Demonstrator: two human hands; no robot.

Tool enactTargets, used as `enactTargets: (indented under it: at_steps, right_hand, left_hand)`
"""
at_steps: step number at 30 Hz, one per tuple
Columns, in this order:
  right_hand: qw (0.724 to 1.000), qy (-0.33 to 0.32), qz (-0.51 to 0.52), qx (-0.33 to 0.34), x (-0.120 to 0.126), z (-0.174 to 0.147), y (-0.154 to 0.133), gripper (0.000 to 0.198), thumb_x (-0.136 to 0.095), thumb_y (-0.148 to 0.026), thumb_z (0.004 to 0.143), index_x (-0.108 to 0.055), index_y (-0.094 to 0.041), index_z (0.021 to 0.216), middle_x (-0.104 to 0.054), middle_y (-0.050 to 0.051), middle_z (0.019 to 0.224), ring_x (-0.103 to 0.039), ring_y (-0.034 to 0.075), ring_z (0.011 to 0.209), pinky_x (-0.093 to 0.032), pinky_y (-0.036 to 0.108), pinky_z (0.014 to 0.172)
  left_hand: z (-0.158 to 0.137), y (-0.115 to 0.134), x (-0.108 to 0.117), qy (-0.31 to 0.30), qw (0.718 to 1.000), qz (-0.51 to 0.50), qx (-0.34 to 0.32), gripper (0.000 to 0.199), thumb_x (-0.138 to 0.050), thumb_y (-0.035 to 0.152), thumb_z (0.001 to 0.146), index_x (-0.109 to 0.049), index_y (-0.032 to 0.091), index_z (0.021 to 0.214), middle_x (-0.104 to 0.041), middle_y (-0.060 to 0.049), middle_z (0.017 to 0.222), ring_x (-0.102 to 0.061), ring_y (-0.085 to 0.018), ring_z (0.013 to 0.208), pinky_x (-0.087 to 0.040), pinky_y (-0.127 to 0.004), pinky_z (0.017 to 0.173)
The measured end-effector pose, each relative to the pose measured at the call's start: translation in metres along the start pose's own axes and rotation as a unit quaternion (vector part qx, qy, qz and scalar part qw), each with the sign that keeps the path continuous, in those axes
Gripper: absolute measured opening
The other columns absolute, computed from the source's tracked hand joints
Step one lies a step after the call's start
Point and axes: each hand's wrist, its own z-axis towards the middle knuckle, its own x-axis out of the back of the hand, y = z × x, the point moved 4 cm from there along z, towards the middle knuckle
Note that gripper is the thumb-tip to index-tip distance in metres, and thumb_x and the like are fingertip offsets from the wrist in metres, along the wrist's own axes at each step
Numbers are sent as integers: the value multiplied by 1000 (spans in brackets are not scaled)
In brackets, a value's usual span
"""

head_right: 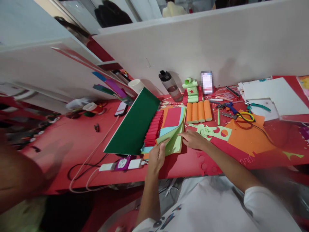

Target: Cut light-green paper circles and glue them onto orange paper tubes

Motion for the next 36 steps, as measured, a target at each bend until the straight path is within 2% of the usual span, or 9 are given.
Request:
enactTargets:
  at_steps: [5,9,15,20,23,25,28,33,36]
  right_hand:
    - [999,9,12,34,4,-2,-3,41,-53,-23,109,-66,-20,147,-69,11,107,-64,24,101,-50,35,87]
    - [997,28,3,76,12,-5,-8,39,-55,-32,110,-70,-22,144,-71,11,109,-66,23,102,-53,35,88]
    - [979,145,17,141,69,-24,-19,38,-55,-43,109,-84,-20,115,-76,12,97,-70,23,94,-57,35,82]
    - [976,216,6,12,141,-77,-8,44,-50,-47,109,-87,-23,105,-79,11,92,-72,26,90,-57,40,86]
    - [977,187,29,-98,165,-117,11,40,-54,-48,106,-86,-25,101,-82,8,96,-74,26,90,-58,40,87]
    - [978,133,51,-155,166,-138,27,38,-58,-51,104,-85,-24,102,-84,7,103,-76,27,93,-58,39,86]
    - [972,84,108,-193,156,-149,49,37,-61,-52,101,-80,-24,116,-83,7,115,-77,26,95,-59,38,86]
    - [963,92,193,-165,141,-117,70,46,-63,-46,99,-68,-21,138,-76,11,133,-73,26,118,-58,37,97]
    - [973,103,110,-176,139,-85,74,45,-66,-39,98,-68,-19,138,-78,12,121,-74,26,100,-57,40,91]
  left_hand:
    - [2,-7,0,-15,998,65,-1,47,-46,18,101,-73,20,140,-80,-11,126,-80,-25,99,-64,-36,89]
    - [2,-10,1,-7,996,86,-23,57,-45,6,93,-72,21,141,-74,-10,141,-77,-24,116,-62,-35,102]
    - [2,-17,-3,-22,994,105,-14,62,-45,4,91,-69,22,145,-72,-10,143,-77,-25,114,-63,-36,102]
    - [0,-20,-7,-85,987,137,-11,50,-48,5,90,-78,18,128,-79,-16,122,-80,-31,101,-66,-43,91]
    - [-2,-12,-7,-145,980,132,-40,50,-45,4,91,-78,18,125,-71,-18,141,-78,-31,112,-67,-43,91]
    - [-3,-2,-5,-189,972,108,-87,55,-42,3,92,-76,21,131,-51,-14,166,-66,-30,139,-62,-43,106]
    - [-3,9,-3,-249,955,97,-130,60,-42,0,91,-76,24,133,-33,-8,177,-43,-31,159,-50,-48,121]
    - [1,26,3,-302,936,107,-146,50,-50,6,96,-78,29,131,-40,-10,174,-39,-34,160,-45,-57,124]
    - [3,42,10,-315,931,88,-164,47,-55,13,98,-77,34,134,-47,-6,170,-48,-35,155,-51,-56,119]
